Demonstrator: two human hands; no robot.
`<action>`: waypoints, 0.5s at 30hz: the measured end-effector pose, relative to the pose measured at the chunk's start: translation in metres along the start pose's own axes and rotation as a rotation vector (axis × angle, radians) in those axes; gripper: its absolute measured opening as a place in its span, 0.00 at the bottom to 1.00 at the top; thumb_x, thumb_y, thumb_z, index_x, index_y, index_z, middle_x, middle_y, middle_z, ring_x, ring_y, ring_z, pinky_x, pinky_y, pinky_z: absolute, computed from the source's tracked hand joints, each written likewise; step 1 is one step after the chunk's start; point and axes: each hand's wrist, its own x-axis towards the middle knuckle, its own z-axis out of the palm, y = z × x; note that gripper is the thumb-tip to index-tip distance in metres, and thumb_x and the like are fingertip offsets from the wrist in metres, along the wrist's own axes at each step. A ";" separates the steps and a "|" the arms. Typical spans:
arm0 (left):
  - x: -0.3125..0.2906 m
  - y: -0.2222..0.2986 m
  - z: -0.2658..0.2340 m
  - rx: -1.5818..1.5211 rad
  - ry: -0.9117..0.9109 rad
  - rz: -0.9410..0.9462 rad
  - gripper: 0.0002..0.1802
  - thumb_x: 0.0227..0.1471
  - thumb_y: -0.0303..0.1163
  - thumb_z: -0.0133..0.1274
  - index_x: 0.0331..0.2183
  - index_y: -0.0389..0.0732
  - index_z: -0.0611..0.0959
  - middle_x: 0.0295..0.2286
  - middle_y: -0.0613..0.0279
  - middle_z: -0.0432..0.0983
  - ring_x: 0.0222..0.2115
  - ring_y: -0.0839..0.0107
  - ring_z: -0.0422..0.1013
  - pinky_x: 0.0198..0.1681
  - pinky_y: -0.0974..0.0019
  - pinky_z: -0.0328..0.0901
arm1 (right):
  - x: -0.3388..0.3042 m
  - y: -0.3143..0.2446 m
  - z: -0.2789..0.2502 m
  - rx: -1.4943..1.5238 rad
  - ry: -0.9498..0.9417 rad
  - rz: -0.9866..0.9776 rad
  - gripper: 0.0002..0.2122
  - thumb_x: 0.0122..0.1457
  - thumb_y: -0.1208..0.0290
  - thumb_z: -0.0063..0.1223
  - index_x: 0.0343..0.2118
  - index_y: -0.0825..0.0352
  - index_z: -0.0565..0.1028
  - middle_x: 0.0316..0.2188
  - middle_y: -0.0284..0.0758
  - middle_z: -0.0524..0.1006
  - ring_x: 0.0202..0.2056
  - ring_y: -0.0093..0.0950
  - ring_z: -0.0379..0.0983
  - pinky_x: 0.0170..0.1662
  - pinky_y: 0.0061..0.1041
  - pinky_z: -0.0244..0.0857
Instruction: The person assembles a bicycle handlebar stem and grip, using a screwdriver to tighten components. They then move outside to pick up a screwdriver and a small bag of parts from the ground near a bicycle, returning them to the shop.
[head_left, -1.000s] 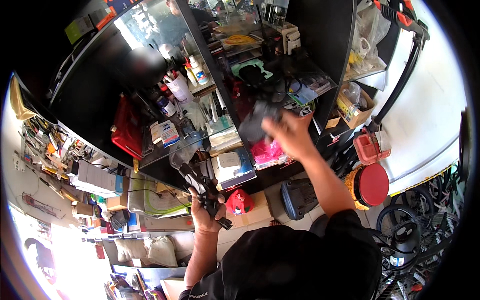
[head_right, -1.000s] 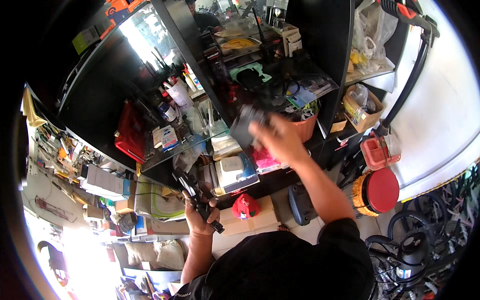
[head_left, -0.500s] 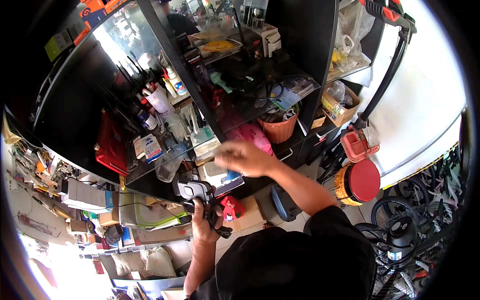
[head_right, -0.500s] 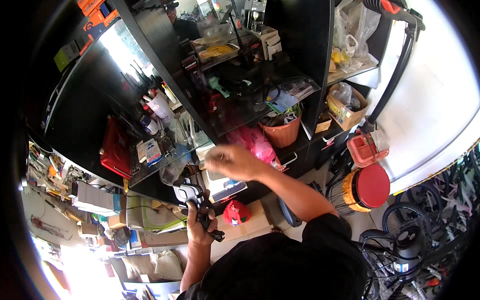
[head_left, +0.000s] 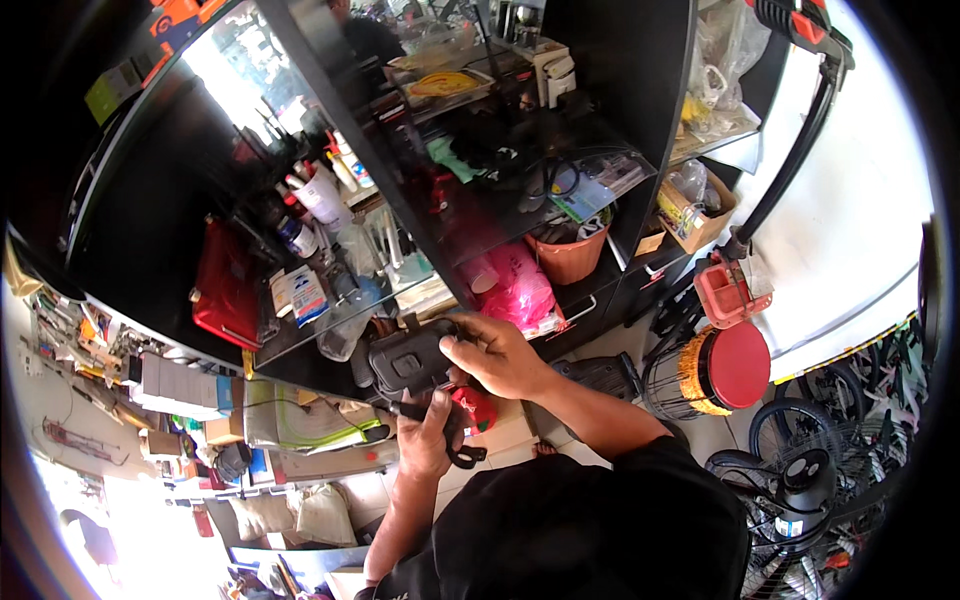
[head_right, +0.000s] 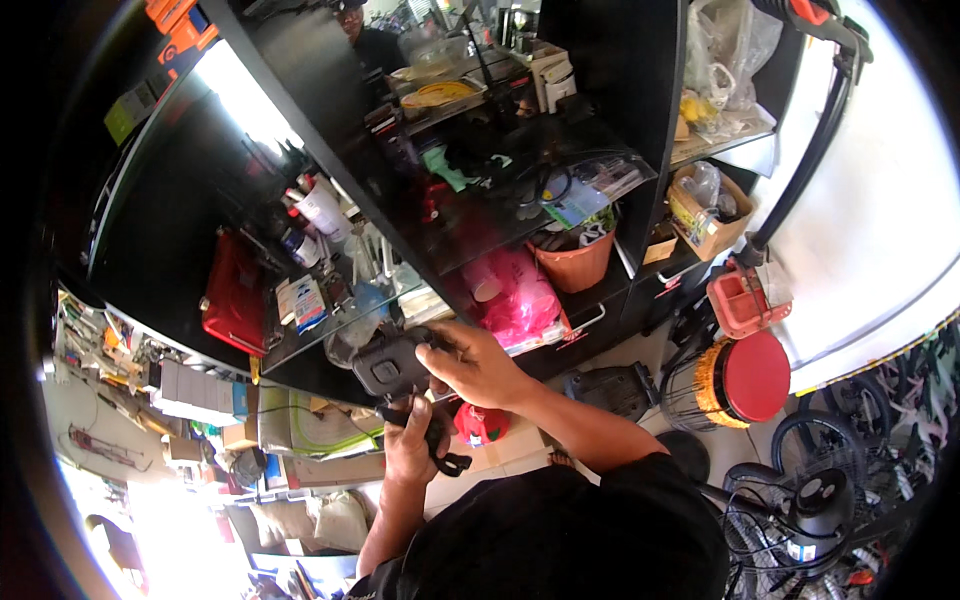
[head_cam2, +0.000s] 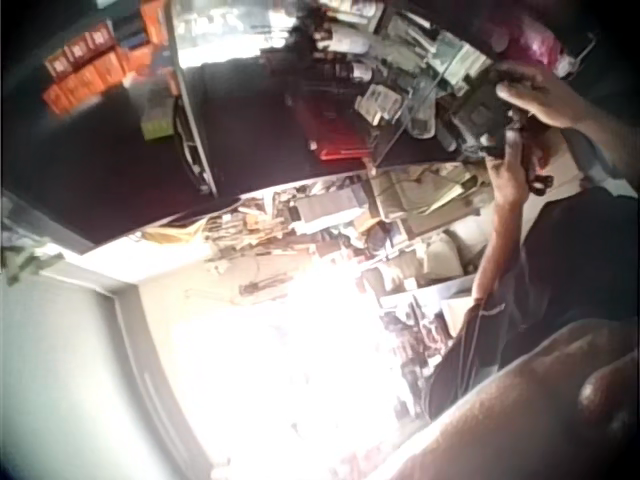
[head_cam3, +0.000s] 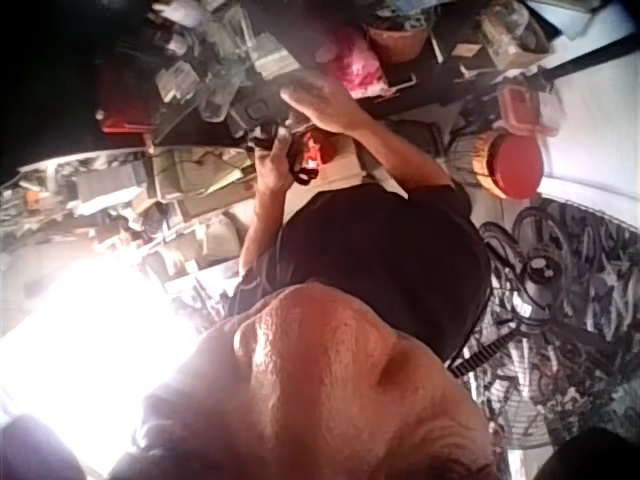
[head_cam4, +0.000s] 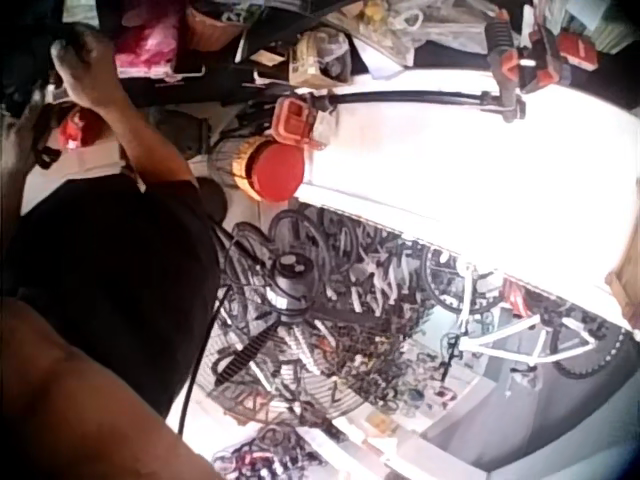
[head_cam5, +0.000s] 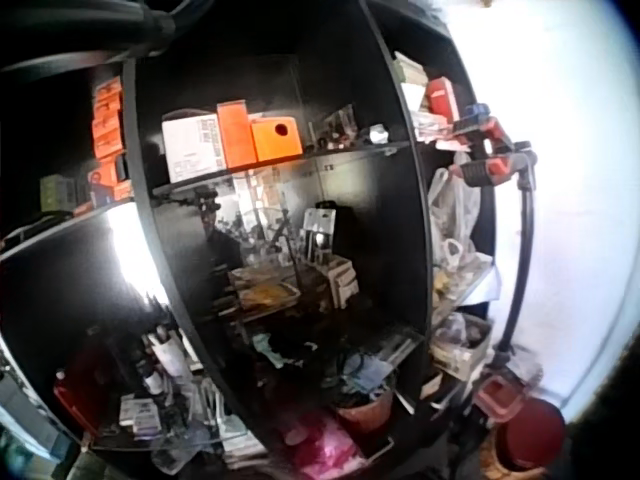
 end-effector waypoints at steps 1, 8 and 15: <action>-0.003 0.003 0.005 0.033 0.038 0.036 0.21 0.67 0.38 0.54 0.56 0.39 0.73 0.45 0.52 0.77 0.22 0.74 0.74 0.14 0.76 0.60 | 0.005 -0.007 -0.006 0.032 0.017 -0.030 0.14 0.69 0.68 0.56 0.51 0.72 0.74 0.30 0.27 0.76 0.27 0.15 0.73 0.30 0.18 0.66; -0.014 -0.010 -0.028 -0.078 0.148 0.003 0.18 0.66 0.38 0.54 0.53 0.40 0.76 0.46 0.54 0.78 0.21 0.71 0.73 0.13 0.75 0.58 | 0.081 -0.084 -0.051 -0.205 0.505 -0.259 0.17 0.66 0.65 0.58 0.48 0.75 0.74 0.25 0.34 0.78 0.23 0.19 0.76 0.26 0.23 0.71; -0.013 -0.007 -0.025 -0.109 0.175 -0.030 0.18 0.65 0.40 0.54 0.52 0.41 0.76 0.42 0.59 0.78 0.21 0.74 0.70 0.14 0.75 0.59 | 0.159 -0.055 -0.067 -1.104 0.593 -0.109 0.29 0.60 0.52 0.60 0.54 0.73 0.69 0.46 0.57 0.78 0.46 0.56 0.78 0.49 0.49 0.73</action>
